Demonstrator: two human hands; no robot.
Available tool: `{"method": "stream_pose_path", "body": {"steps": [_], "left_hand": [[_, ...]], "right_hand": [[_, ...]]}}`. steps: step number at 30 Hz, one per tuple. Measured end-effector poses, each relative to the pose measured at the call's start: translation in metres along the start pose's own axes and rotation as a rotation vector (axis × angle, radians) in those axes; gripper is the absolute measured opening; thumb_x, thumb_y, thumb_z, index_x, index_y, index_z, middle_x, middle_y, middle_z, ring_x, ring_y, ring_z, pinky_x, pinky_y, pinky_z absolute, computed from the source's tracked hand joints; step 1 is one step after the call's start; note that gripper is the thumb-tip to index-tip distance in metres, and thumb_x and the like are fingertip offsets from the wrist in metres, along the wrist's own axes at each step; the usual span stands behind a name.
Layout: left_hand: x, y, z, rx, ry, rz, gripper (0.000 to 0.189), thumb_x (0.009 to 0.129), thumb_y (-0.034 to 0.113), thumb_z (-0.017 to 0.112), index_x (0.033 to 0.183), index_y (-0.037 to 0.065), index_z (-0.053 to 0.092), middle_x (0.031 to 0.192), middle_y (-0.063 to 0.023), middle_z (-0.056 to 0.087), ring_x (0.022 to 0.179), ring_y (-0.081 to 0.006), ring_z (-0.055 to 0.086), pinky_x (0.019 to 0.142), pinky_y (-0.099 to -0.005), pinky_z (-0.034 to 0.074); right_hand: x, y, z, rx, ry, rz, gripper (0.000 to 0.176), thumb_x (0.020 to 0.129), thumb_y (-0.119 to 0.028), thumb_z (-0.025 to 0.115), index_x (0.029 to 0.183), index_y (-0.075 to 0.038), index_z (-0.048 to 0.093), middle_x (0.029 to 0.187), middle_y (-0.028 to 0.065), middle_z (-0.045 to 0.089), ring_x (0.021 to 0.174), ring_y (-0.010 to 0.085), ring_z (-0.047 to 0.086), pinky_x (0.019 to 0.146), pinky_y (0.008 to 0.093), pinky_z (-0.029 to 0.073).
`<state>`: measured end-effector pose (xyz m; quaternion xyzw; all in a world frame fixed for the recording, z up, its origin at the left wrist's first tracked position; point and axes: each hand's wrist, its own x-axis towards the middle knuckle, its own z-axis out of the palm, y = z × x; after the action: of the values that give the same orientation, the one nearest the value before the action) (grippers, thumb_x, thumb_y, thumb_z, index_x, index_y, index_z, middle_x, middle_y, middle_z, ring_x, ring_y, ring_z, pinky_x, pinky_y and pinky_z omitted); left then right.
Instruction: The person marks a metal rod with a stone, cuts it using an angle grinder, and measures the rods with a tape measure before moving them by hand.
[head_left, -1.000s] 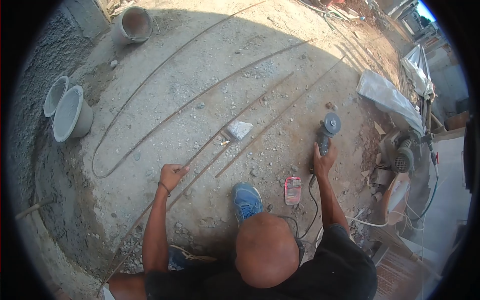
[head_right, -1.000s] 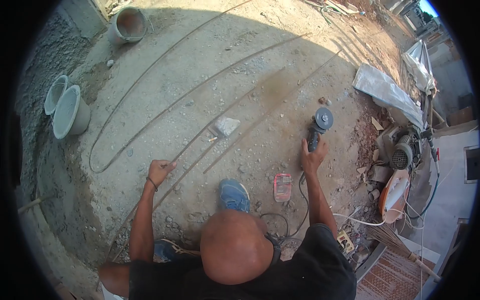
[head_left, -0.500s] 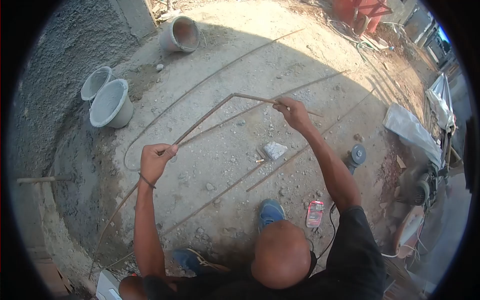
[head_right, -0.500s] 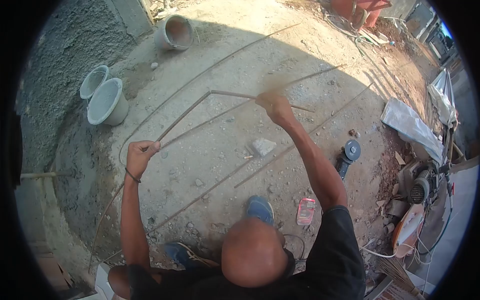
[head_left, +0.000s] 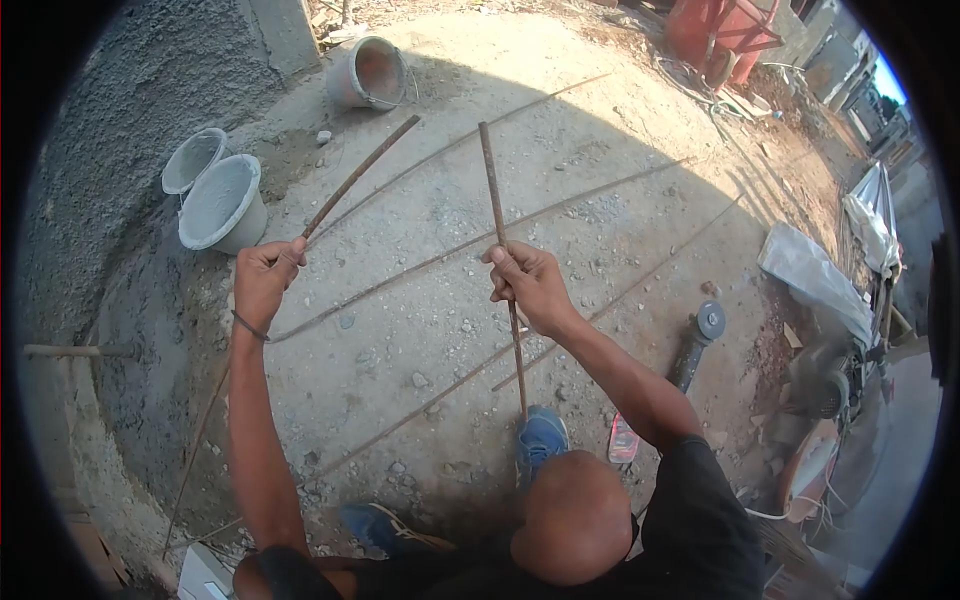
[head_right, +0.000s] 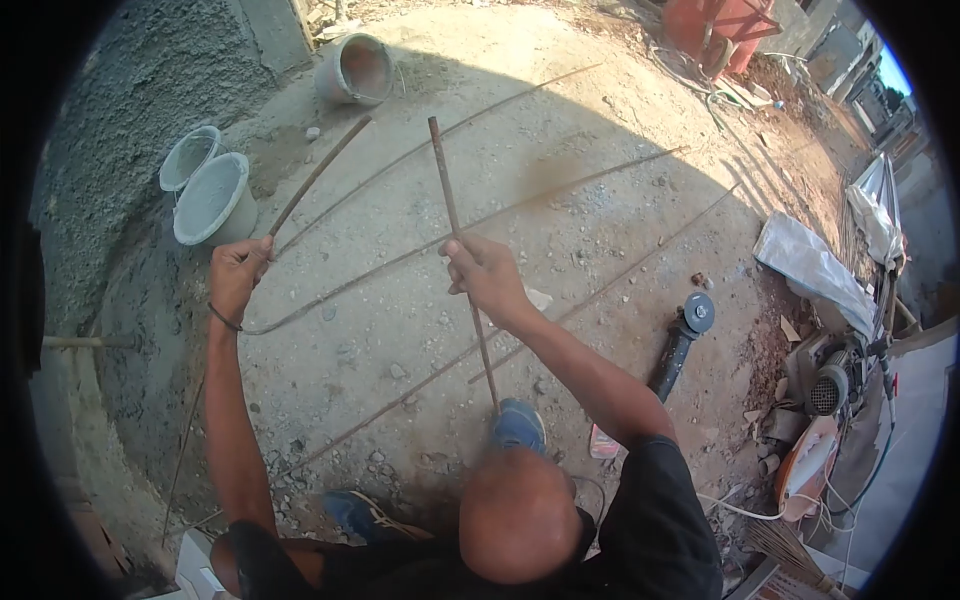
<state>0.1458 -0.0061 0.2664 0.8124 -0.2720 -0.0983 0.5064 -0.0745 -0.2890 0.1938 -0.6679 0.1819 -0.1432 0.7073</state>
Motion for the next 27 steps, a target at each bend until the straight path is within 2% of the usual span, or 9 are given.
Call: {"method": "stream_pose_path", "body": {"steps": [3, 6, 10, 12, 15, 18, 21, 25, 27], "left_hand": [[-0.001, -0.001, -0.001, -0.017, -0.137, -0.055, 0.038, 0.088, 0.038, 0.071, 0.076, 0.001, 0.069, 0.055, 0.0044, 0.049, 0.05, -0.0039, 0.04, 0.046, -0.0233, 0.027], [-0.005, -0.023, 0.022, -0.072, -0.187, -0.071, 0.029, 0.089, 0.026, 0.071, 0.08, -0.001, 0.07, 0.057, 0.0036, 0.051, 0.052, -0.0044, 0.041, 0.048, -0.0235, 0.031], [-0.021, -0.072, 0.068, 0.054, -0.327, -0.132, 0.023, 0.086, 0.02, 0.07, 0.09, -0.003, 0.071, 0.069, -0.0029, 0.063, 0.062, -0.0092, 0.055, 0.057, -0.0262, 0.044], [-0.038, -0.095, 0.1, 0.099, -0.381, -0.147, 0.019, 0.084, 0.016, 0.07, 0.089, -0.002, 0.071, 0.068, -0.0047, 0.065, 0.064, -0.0112, 0.059, 0.059, -0.028, 0.046], [-0.071, -0.1, 0.133, 0.137, -0.454, -0.232, 0.017, 0.082, 0.016, 0.069, 0.089, 0.0, 0.072, 0.068, -0.0088, 0.067, 0.063, -0.0153, 0.061, 0.062, -0.0301, 0.048], [-0.105, -0.126, 0.165, 0.252, -0.416, -0.106, 0.015, 0.083, 0.016, 0.067, 0.091, 0.004, 0.073, 0.071, -0.0138, 0.068, 0.065, -0.0223, 0.065, 0.066, -0.0336, 0.05], [-0.137, -0.143, 0.195, 0.328, -0.521, -0.187, 0.019, 0.083, 0.013, 0.062, 0.097, 0.006, 0.072, 0.087, -0.0216, 0.068, 0.087, -0.0371, 0.067, 0.079, -0.0423, 0.051], [-0.164, -0.175, 0.223, 0.364, -0.454, -0.164, 0.024, 0.083, 0.009, 0.059, 0.104, 0.006, 0.071, 0.093, -0.0223, 0.067, 0.092, -0.0387, 0.065, 0.083, -0.0433, 0.05], [-0.174, -0.186, 0.227, 0.259, -0.254, -0.011, 0.016, 0.083, 0.003, 0.056, 0.093, 0.003, 0.068, 0.089, -0.023, 0.066, 0.089, -0.0417, 0.062, 0.081, -0.0469, 0.049]], "right_hand": [[0.005, -0.019, -0.008, 0.036, 0.109, -0.158, 0.031, 0.099, -0.029, 0.057, 0.105, 0.0, 0.065, 0.066, -0.0025, 0.051, 0.059, 0.0049, 0.048, 0.057, 0.0231, 0.048], [-0.002, -0.065, -0.036, -0.232, 0.129, -0.288, 0.025, 0.097, -0.024, 0.06, 0.105, -0.003, 0.069, 0.068, -0.0017, 0.053, 0.064, 0.0063, 0.049, 0.062, 0.0239, 0.045], [-0.012, -0.089, -0.06, -0.447, 0.073, -0.361, 0.024, 0.092, -0.019, 0.066, 0.109, -0.002, 0.07, 0.07, 0.0, 0.058, 0.066, 0.0076, 0.052, 0.061, 0.0266, 0.044], [-0.015, -0.086, -0.063, -0.805, 0.091, -0.431, 0.026, 0.087, -0.015, 0.07, 0.111, -0.003, 0.069, 0.072, 0.0059, 0.061, 0.066, 0.0119, 0.055, 0.061, 0.0281, 0.045], [-0.014, -0.082, -0.051, -0.995, 0.019, -0.419, 0.027, 0.087, -0.016, 0.07, 0.11, -0.004, 0.069, 0.076, 0.0129, 0.064, 0.067, 0.0214, 0.06, 0.064, 0.0313, 0.047], [0.002, -0.059, -0.051, -1.078, -0.109, -0.346, 0.029, 0.091, -0.015, 0.063, 0.118, -0.005, 0.065, 0.083, 0.0141, 0.065, 0.073, 0.0229, 0.063, 0.069, 0.0328, 0.048], [0.015, -0.036, -0.043, -1.117, -0.218, -0.383, 0.03, 0.091, -0.013, 0.06, 0.12, -0.006, 0.064, 0.087, 0.0162, 0.065, 0.078, 0.0298, 0.064, 0.071, 0.0376, 0.049], [0.023, -0.018, -0.024, -1.128, -0.319, -0.457, 0.031, 0.091, -0.012, 0.059, 0.121, -0.008, 0.063, 0.09, 0.0175, 0.065, 0.081, 0.0356, 0.063, 0.072, 0.0415, 0.048], [0.023, -0.015, -0.014, -1.22, -0.425, -0.392, 0.033, 0.087, -0.004, 0.053, 0.118, -0.009, 0.064, 0.094, 0.0194, 0.064, 0.089, 0.0372, 0.062, 0.079, 0.0437, 0.048]]}}
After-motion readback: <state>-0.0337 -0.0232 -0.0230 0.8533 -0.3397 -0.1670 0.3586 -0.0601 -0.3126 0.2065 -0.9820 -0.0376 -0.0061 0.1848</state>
